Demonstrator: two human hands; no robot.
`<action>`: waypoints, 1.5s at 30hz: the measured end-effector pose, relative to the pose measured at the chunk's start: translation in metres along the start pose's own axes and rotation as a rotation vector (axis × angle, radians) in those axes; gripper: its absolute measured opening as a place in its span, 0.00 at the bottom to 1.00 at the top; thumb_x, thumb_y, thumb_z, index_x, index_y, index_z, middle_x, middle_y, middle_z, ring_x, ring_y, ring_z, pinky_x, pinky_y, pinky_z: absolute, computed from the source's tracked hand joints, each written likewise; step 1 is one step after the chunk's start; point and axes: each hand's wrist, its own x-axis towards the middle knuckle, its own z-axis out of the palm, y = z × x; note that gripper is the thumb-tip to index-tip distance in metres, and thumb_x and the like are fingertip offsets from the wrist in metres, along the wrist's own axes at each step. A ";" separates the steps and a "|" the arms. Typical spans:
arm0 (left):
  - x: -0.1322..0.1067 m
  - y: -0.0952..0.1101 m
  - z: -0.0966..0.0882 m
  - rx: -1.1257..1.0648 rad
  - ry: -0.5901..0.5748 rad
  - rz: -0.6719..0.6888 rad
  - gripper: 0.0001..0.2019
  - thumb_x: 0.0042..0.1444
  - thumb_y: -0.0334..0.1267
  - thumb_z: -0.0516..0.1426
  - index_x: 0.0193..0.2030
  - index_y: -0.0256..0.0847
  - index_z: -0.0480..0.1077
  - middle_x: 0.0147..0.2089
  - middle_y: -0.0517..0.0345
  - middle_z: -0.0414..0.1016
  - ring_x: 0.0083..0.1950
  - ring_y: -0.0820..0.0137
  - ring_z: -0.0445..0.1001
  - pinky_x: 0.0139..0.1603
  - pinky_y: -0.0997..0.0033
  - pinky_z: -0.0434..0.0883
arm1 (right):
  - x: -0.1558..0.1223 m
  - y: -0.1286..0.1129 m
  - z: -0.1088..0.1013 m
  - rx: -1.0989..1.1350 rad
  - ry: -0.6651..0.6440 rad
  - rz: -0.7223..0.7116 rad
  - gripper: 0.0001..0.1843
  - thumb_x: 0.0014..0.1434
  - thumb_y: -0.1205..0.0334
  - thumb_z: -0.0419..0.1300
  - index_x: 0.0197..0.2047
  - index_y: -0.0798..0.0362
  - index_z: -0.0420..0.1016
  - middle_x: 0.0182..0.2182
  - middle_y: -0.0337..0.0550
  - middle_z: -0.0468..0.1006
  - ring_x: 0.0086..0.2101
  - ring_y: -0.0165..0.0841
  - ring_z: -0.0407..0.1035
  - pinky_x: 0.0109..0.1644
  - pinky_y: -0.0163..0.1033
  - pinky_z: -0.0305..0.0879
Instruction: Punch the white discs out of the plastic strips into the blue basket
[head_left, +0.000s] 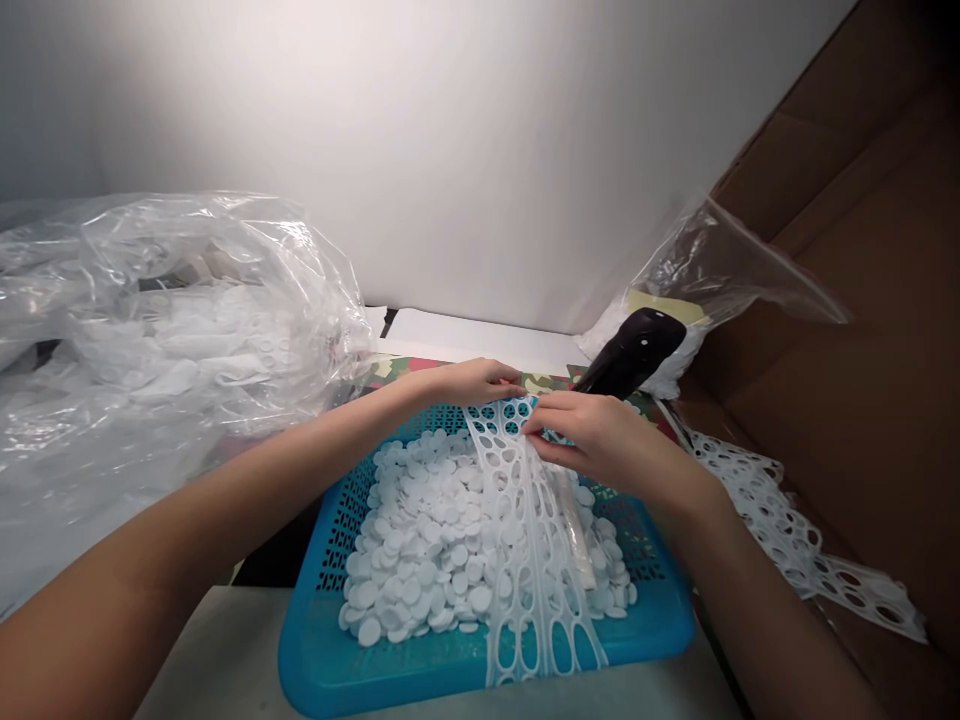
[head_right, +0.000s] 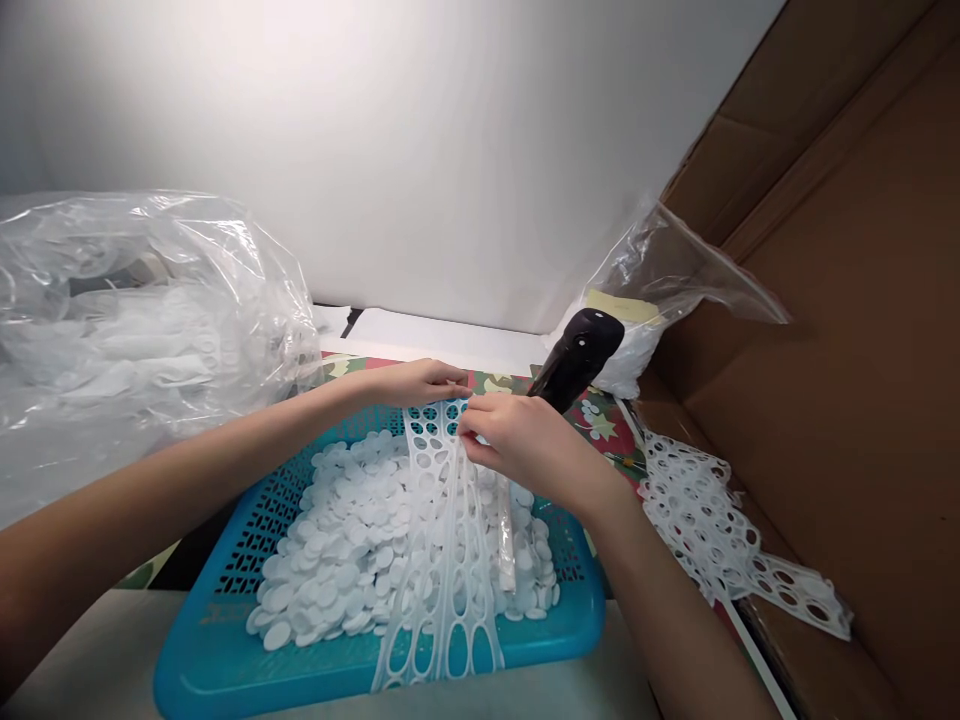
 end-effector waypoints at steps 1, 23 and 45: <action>0.000 0.001 0.000 0.000 0.000 0.001 0.16 0.54 0.48 0.44 0.27 0.38 0.61 0.23 0.62 0.56 0.24 0.77 0.52 0.25 0.74 0.54 | 0.001 0.001 0.001 0.020 -0.003 0.002 0.09 0.58 0.67 0.48 0.33 0.53 0.69 0.29 0.40 0.71 0.30 0.29 0.63 0.31 0.33 0.55; 0.001 0.000 0.001 0.003 0.013 -0.005 0.16 0.54 0.48 0.44 0.27 0.38 0.60 0.23 0.61 0.57 0.24 0.76 0.53 0.25 0.74 0.54 | 0.003 0.002 0.003 0.229 -0.052 -0.083 0.05 0.54 0.67 0.53 0.32 0.53 0.70 0.29 0.38 0.71 0.29 0.27 0.63 0.33 0.32 0.57; 0.000 0.000 0.003 0.014 0.024 -0.088 0.18 0.54 0.52 0.42 0.28 0.38 0.60 0.26 0.58 0.60 0.27 0.75 0.56 0.26 0.73 0.54 | 0.005 -0.019 0.015 -0.110 -0.066 -0.130 0.12 0.56 0.68 0.50 0.23 0.55 0.67 0.24 0.39 0.70 0.27 0.28 0.63 0.29 0.34 0.54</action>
